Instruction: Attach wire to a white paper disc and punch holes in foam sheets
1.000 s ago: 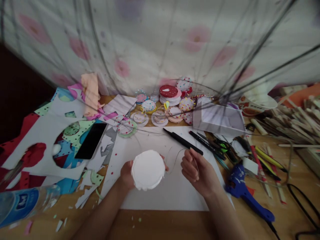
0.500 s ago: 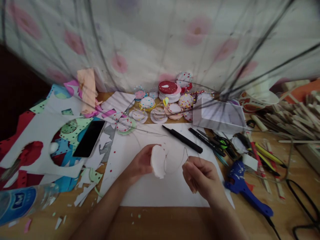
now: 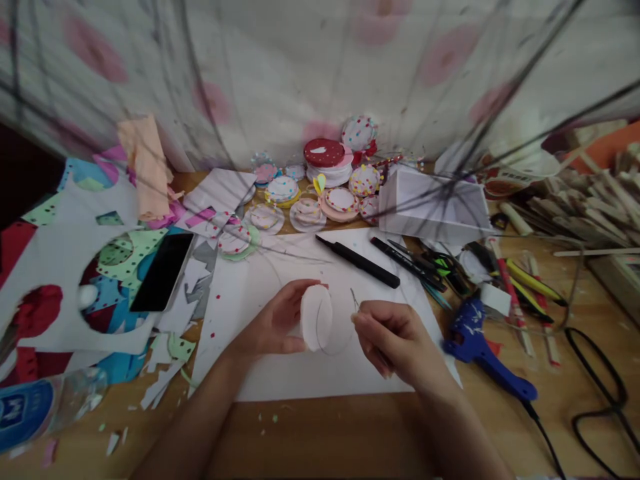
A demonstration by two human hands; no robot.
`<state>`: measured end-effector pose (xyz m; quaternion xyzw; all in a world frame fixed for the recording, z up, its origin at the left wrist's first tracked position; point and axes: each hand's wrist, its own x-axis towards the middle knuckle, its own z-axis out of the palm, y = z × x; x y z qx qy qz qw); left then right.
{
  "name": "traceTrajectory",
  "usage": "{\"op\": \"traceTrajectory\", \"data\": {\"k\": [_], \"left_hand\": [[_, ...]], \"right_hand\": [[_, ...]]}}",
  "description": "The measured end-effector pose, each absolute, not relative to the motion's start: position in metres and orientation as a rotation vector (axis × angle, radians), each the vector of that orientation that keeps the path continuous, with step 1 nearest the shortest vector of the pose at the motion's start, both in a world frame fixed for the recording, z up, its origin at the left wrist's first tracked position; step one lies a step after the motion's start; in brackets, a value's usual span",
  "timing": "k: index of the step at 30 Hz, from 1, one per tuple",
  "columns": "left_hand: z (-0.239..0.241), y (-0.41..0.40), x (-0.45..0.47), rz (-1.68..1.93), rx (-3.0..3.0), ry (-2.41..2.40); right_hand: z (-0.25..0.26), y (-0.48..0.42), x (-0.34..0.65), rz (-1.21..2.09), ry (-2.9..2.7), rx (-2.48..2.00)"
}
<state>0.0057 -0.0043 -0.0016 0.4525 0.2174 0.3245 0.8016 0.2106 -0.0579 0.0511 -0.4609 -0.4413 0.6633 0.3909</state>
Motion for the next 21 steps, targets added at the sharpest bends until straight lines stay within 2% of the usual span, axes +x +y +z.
{"op": "traceTrajectory", "data": {"k": [6, 21], "left_hand": [[0.005, -0.004, 0.001, 0.608, 0.88, 0.511], [0.011, -0.004, 0.003, 0.606, 1.092, 0.553]], "right_hand": [[0.047, -0.059, 0.208, 1.776, -1.04, -1.065], [0.056, -0.066, 0.203, 1.727, -1.137, -1.005]]}}
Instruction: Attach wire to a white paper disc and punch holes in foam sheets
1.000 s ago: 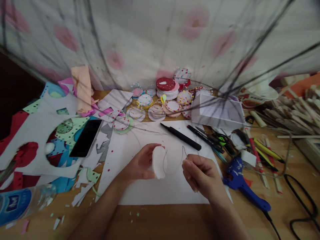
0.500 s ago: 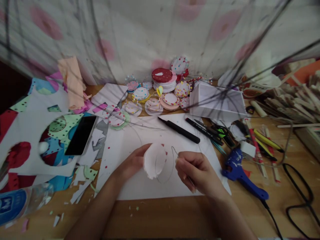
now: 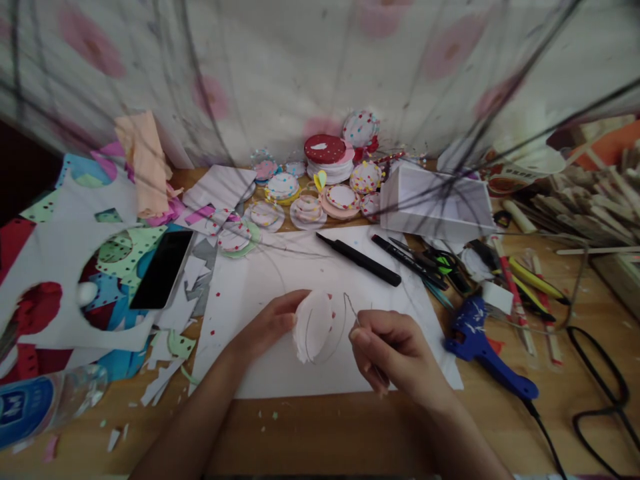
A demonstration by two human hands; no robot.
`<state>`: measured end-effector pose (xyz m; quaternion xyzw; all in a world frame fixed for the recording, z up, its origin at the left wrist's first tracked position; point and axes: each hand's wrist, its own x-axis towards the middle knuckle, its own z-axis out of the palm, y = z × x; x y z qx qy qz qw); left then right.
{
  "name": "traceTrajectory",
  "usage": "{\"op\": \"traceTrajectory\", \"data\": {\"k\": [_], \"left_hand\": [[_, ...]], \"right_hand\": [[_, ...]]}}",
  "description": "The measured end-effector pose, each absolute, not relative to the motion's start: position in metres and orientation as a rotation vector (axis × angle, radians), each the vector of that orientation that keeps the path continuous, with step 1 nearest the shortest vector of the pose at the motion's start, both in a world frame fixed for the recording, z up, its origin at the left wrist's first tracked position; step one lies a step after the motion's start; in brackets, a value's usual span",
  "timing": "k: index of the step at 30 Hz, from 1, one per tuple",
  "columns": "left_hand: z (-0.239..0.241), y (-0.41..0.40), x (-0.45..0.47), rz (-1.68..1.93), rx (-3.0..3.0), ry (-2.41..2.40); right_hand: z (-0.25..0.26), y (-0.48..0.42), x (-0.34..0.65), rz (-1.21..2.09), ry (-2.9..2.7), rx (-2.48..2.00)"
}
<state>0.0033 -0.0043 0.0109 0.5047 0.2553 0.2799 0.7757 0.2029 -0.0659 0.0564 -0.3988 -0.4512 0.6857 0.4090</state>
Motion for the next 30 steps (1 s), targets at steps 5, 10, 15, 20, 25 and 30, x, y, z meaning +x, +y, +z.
{"op": "traceTrajectory", "data": {"k": [5, 10, 15, 20, 25, 30], "left_hand": [[0.0092, -0.0045, 0.003, 0.592, 1.123, 0.552], [0.0118, -0.005, 0.0032, 0.593, 1.139, 0.546], [0.0131, -0.0056, 0.0031, 0.577, 1.137, 0.572], [0.0149, -0.0049, 0.0033, 0.562, 1.159, 0.572], [0.0155, -0.0054, 0.0041, 0.561, 1.142, 0.572], [0.0186, -0.0074, 0.0047, 0.556, 1.164, 0.585]], "right_hand": [[0.0562, -0.0666, 0.2026, 1.74, -1.125, -1.017], [0.057, -0.0652, 0.2013, 1.748, -1.127, -1.029], [0.0579, -0.0647, 0.2014, 1.737, -1.137, -1.039], [0.0583, -0.0645, 0.2014, 1.736, -1.17, -1.056], [0.0589, -0.0646, 0.2003, 1.727, -1.181, -1.07], [0.0587, -0.0653, 0.1999, 1.728, -1.204, -1.08]]}}
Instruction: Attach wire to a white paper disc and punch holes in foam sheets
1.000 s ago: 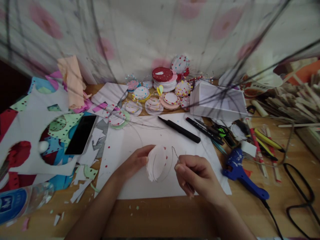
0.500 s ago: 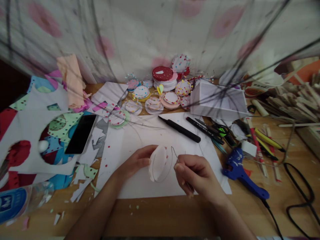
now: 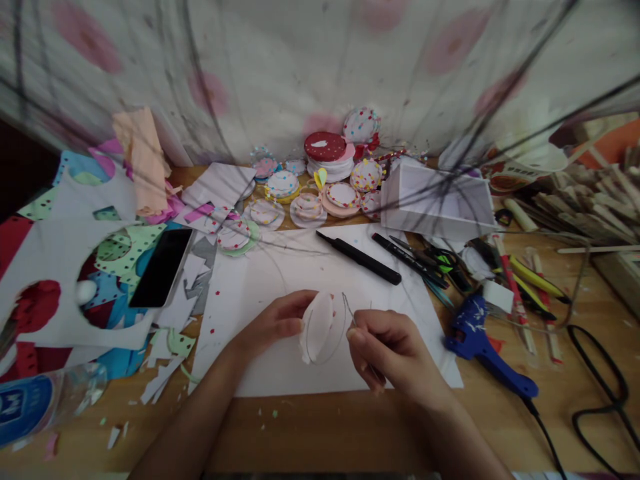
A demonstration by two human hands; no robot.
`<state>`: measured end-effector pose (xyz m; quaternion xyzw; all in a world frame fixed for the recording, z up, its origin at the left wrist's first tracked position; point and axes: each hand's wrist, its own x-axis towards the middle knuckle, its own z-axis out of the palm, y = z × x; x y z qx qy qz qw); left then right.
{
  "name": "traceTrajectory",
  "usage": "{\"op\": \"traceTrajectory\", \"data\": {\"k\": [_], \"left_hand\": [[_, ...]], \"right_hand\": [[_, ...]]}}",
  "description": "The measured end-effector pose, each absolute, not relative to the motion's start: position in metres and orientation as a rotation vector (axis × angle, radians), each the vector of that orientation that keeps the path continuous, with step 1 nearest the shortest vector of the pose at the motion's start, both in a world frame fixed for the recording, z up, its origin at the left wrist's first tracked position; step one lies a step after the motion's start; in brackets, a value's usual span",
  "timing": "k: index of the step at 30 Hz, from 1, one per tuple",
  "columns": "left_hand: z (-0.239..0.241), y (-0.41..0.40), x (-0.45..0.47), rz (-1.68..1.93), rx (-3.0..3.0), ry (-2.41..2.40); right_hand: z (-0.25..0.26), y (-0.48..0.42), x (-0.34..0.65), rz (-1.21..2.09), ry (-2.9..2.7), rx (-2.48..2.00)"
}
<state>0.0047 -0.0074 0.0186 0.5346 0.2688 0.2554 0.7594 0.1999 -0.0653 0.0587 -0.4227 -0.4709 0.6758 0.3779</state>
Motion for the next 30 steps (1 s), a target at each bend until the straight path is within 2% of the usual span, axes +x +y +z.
{"op": "traceTrajectory", "data": {"k": [30], "left_hand": [[0.0178, -0.0064, 0.0059, 0.551, 1.111, 0.543]], "right_hand": [[0.0508, -0.0716, 0.194, 1.522, -1.316, -1.003]]}}
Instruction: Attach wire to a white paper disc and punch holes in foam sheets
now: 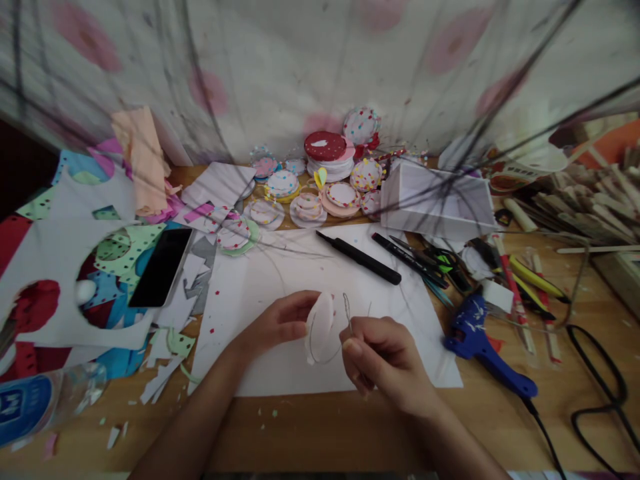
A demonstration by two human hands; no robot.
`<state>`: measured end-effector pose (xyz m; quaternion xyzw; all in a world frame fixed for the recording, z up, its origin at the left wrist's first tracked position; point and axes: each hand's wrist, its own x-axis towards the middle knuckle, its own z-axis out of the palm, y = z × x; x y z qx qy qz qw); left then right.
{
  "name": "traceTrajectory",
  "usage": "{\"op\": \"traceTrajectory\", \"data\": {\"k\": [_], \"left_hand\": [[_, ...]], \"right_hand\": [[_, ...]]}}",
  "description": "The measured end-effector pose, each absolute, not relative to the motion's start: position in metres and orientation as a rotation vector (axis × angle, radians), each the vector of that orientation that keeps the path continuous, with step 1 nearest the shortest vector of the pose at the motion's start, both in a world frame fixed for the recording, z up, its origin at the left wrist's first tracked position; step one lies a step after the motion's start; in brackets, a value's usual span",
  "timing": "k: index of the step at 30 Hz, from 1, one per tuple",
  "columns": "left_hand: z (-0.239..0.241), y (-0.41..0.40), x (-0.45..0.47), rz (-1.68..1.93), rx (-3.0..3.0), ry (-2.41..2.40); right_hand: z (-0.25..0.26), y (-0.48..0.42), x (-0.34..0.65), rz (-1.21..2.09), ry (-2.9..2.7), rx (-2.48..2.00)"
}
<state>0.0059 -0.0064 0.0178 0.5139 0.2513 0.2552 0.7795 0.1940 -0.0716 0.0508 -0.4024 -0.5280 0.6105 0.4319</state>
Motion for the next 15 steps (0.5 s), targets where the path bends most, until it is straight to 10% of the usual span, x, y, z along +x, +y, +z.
{"op": "traceTrajectory", "data": {"k": [15], "left_hand": [[0.0, -0.006, 0.001, 0.68, 0.714, 0.529]], "right_hand": [[0.039, -0.06, 0.194, 0.33, -1.64, -1.064]]}}
